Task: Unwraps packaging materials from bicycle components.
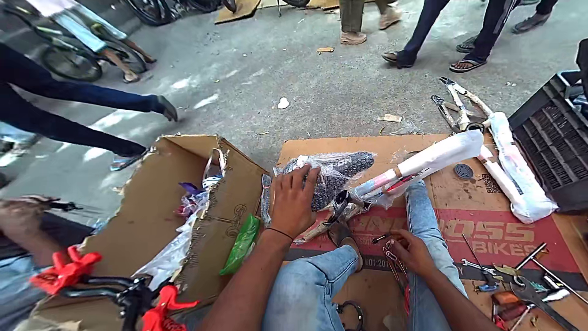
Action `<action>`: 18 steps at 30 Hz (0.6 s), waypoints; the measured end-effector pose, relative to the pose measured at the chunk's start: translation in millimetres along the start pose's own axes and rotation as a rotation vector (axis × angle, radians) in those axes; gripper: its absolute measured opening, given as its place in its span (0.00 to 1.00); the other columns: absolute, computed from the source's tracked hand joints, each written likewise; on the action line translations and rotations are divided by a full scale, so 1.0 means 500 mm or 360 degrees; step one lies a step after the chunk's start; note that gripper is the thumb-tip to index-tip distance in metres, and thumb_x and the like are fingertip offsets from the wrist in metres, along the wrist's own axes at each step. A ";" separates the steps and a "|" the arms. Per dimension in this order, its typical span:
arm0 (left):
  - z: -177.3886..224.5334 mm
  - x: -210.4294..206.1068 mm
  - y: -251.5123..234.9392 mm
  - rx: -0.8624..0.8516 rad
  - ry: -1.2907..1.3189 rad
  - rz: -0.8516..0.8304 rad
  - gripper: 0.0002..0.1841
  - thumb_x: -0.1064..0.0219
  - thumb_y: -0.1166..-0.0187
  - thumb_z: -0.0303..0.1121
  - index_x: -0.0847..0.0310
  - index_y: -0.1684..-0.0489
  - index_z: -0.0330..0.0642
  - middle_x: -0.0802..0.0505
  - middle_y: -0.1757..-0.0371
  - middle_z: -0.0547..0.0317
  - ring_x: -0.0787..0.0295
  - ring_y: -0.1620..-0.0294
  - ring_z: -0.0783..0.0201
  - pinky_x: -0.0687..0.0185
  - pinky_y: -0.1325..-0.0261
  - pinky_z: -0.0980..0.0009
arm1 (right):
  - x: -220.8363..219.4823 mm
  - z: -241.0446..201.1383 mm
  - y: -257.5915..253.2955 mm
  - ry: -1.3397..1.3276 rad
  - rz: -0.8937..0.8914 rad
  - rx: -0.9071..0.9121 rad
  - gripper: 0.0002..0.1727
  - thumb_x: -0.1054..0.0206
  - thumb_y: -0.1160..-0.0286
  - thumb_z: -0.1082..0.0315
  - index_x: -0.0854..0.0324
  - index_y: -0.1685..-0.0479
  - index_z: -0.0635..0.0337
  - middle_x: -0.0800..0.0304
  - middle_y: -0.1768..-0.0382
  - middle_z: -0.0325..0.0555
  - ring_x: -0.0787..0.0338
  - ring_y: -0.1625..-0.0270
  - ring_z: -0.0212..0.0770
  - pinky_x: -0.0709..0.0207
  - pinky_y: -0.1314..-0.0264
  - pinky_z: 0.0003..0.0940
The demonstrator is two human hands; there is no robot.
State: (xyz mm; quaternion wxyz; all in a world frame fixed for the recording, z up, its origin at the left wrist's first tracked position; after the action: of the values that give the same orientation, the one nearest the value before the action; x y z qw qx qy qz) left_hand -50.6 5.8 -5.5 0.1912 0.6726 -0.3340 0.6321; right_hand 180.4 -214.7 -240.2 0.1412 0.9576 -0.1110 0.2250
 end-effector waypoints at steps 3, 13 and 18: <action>0.001 0.007 0.027 -0.0071 0.0141 -0.0039 0.63 0.11 0.59 0.42 0.42 0.07 0.54 0.35 0.09 0.49 0.41 0.10 0.42 0.53 0.11 0.34 | 0.016 -0.015 0.013 -0.0109 0.0202 0.0087 0.23 0.35 0.18 0.57 0.18 0.28 0.54 0.05 0.47 0.38 0.05 0.55 0.32 0.08 0.49 0.34; 0.028 0.010 0.066 -0.0038 0.0443 0.0276 0.58 0.13 0.59 0.39 0.35 0.12 0.49 0.34 0.08 0.46 0.48 0.06 0.41 0.62 0.09 0.33 | 0.102 -0.439 -0.013 0.0527 0.0936 0.0992 0.41 0.46 0.22 0.30 0.25 0.19 0.52 0.33 0.14 0.57 0.31 0.13 0.57 0.43 0.13 0.67; 0.014 -0.089 0.173 0.0970 0.0888 0.0563 0.59 0.18 0.49 0.38 0.49 0.08 0.35 0.40 0.08 0.37 0.43 0.09 0.36 0.42 0.13 0.36 | 0.050 -0.592 -0.198 0.1102 0.0448 0.1098 0.38 0.54 0.17 0.29 0.16 0.28 0.44 0.12 0.30 0.48 0.19 0.22 0.52 0.40 0.13 0.64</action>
State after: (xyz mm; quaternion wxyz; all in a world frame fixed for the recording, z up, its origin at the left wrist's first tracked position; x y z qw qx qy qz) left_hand -104.2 -50.7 -64.1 -0.0438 0.4346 -0.1781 0.8818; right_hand 111.3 -30.9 3.7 -0.1865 0.7936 -0.1050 0.5696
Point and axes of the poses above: each hand's wrist, its own y-axis away from the middle knuckle, its own x-axis out of the back of the hand, z = x × y, the point moved 6 cm from there along -y, towards the middle knuckle
